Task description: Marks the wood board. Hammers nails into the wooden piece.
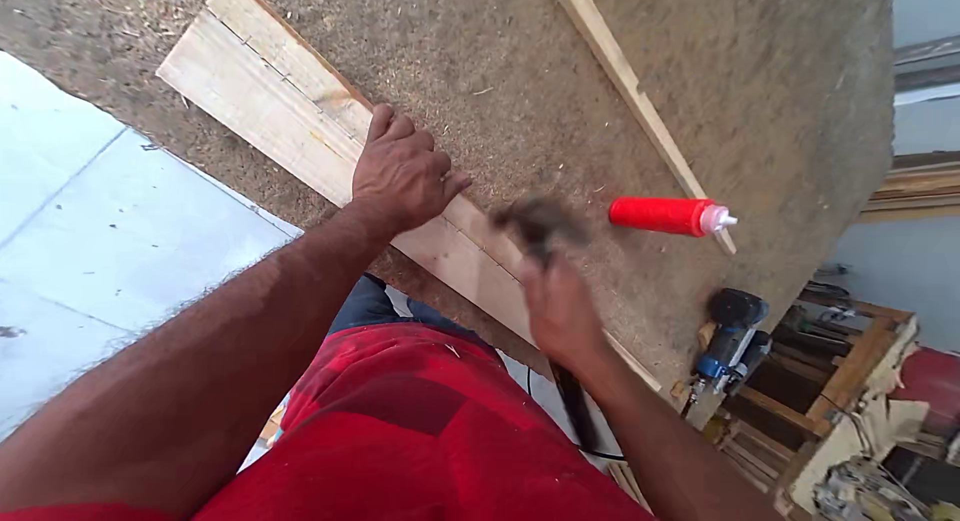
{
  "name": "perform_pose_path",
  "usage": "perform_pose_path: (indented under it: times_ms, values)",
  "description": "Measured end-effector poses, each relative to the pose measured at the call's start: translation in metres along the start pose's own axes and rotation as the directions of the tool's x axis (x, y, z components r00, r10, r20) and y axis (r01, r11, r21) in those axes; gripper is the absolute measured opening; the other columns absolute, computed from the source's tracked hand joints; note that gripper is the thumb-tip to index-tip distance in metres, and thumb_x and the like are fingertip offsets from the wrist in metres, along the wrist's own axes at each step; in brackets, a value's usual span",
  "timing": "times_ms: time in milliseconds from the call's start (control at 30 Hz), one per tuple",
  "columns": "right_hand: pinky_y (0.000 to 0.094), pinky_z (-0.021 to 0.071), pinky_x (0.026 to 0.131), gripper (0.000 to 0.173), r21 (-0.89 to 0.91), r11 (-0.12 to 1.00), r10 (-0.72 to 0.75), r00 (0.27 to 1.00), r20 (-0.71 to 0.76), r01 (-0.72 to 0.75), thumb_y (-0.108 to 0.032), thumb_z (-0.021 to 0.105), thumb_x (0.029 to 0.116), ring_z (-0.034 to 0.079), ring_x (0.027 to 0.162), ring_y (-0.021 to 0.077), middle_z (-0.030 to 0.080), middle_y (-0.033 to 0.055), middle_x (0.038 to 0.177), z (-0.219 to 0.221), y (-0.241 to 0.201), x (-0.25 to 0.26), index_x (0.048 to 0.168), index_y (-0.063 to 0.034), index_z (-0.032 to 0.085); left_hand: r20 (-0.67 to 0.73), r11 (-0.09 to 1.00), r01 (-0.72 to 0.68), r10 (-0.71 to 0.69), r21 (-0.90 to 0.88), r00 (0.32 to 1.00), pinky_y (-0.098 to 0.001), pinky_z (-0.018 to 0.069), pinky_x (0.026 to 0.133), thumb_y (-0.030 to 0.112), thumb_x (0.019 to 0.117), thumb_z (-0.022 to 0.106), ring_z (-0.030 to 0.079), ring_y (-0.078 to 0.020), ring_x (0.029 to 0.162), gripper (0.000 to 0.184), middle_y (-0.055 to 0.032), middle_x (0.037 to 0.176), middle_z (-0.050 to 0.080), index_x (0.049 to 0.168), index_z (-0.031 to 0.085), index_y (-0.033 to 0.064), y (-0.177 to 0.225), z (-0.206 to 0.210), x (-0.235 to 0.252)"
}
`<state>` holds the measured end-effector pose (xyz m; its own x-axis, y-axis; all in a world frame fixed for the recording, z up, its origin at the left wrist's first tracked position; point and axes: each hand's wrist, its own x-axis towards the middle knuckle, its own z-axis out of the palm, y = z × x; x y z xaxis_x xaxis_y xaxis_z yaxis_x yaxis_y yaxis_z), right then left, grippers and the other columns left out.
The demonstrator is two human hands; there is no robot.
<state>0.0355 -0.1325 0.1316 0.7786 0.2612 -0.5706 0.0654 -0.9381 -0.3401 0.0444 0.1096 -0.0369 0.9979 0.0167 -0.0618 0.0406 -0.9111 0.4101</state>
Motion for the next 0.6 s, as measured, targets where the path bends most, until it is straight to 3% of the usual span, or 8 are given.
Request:
perform_pose_path:
  times_ms: [67, 133, 233, 333, 367, 433, 500, 600]
  values:
    - [0.0447, 0.0528, 0.051, 0.048, -0.194, 0.947, 0.311, 0.876, 0.369, -0.254, -0.05, 0.039, 0.1091, 0.059, 0.055, 0.0242, 0.057, 0.0101, 0.068, -0.003, 0.006, -0.007, 0.1, -0.0077, 0.059, -0.023, 1.0, -0.018, 0.017, -0.024, 1.0, -0.0631, 0.0273, 0.115, 0.069, 0.1015, 0.026, 0.061, -0.0374, 0.105, 0.072, -0.0116, 0.088, 0.066, 0.083, 0.068, 0.013, 0.003, 0.001, -0.004]
    - [0.0413, 0.0527, 0.048, 0.051, -0.174, 0.935, 0.354, 0.807, 0.472, -0.308, -0.055, 0.037, 0.1084, 0.057, 0.051, 0.0221, 0.057, 0.0084, 0.068, -0.03, -0.006, -0.003, 0.103, -0.0093, 0.059, -0.045, 1.0, -0.014, 0.013, -0.02, 0.999, -0.0635, 0.0296, 0.114, 0.067, 0.1019, 0.028, 0.062, -0.0378, 0.104, 0.071, -0.0121, 0.088, 0.067, 0.083, 0.068, 0.0127, -0.001, 0.0, 0.0]
    - [0.0403, 0.0513, 0.042, 0.047, 0.119, 0.983, 0.133, 0.989, 0.061, -0.139, -0.053, 0.041, 0.1073, 0.054, 0.044, 0.0189, 0.056, 0.0023, 0.061, -0.069, -0.04, -0.008, 0.101, -0.012, 0.063, 0.001, 1.0, -0.006, 0.006, -0.024, 1.0, -0.0623, 0.0288, 0.114, 0.069, 0.1019, 0.027, 0.061, -0.0366, 0.103, 0.072, -0.0108, 0.087, 0.066, 0.082, 0.068, 0.0131, 0.003, 0.0, -0.002]
    - [0.0393, 0.0515, 0.038, 0.041, 0.305, 0.938, -0.042, 0.924, -0.379, 0.167, -0.044, 0.036, 0.1106, 0.052, 0.043, 0.0168, 0.052, -0.0004, 0.061, -0.042, -0.045, 0.007, 0.104, -0.0104, 0.058, 0.0, 1.0, 0.006, -0.006, -0.019, 1.0, -0.0606, 0.0288, 0.113, 0.069, 0.1017, 0.027, 0.061, -0.0358, 0.101, 0.071, -0.0102, 0.085, 0.065, 0.08, 0.067, 0.0134, 0.003, -0.002, 0.001]
    - [0.0403, 0.051, 0.04, 0.042, 0.272, 0.953, -0.032, 0.934, -0.355, 0.136, -0.045, 0.036, 0.1105, 0.052, 0.044, 0.0178, 0.051, 0.0011, 0.061, -0.017, -0.029, 0.005, 0.105, -0.0086, 0.057, 0.003, 1.0, 0.01, -0.01, -0.017, 1.0, -0.0605, 0.0286, 0.114, 0.069, 0.1016, 0.028, 0.061, -0.0355, 0.102, 0.071, -0.0099, 0.085, 0.065, 0.08, 0.067, 0.0137, 0.003, -0.002, 0.001]
    - [0.0447, 0.0524, 0.047, 0.047, 0.052, 0.987, 0.151, 0.988, 0.021, -0.152, -0.049, 0.037, 0.1094, 0.057, 0.05, 0.0224, 0.054, 0.0073, 0.063, 0.022, 0.006, -0.011, 0.102, -0.0067, 0.057, -0.008, 1.0, 0.003, -0.004, -0.018, 1.0, -0.0609, 0.0283, 0.114, 0.068, 0.1021, 0.028, 0.061, -0.0359, 0.102, 0.07, -0.0103, 0.085, 0.065, 0.079, 0.066, 0.0133, 0.002, -0.001, 0.0]
    - [0.0463, 0.0551, 0.054, 0.053, -0.169, 0.933, 0.359, 0.852, 0.381, -0.317, -0.055, 0.039, 0.1075, 0.062, 0.056, 0.0244, 0.059, 0.0097, 0.069, 0.017, 0.014, -0.022, 0.099, -0.008, 0.06, -0.011, 1.0, -0.013, 0.013, -0.024, 1.0, -0.0619, 0.0281, 0.113, 0.067, 0.1025, 0.028, 0.06, -0.0372, 0.102, 0.069, -0.0112, 0.084, 0.064, 0.079, 0.065, 0.0125, 0.005, 0.0, -0.005]
    - [0.0447, 0.0539, 0.052, 0.052, -0.061, 0.959, 0.282, 0.919, 0.277, -0.276, -0.055, 0.042, 0.1069, 0.059, 0.053, 0.0221, 0.059, 0.0064, 0.066, -0.031, -0.014, -0.022, 0.099, -0.0093, 0.064, 0.007, 1.0, -0.007, 0.007, -0.008, 1.0, -0.063, 0.0311, 0.112, 0.067, 0.1023, 0.026, 0.062, -0.0386, 0.104, 0.072, -0.0128, 0.088, 0.067, 0.083, 0.069, 0.0122, -0.002, -0.002, 0.004]
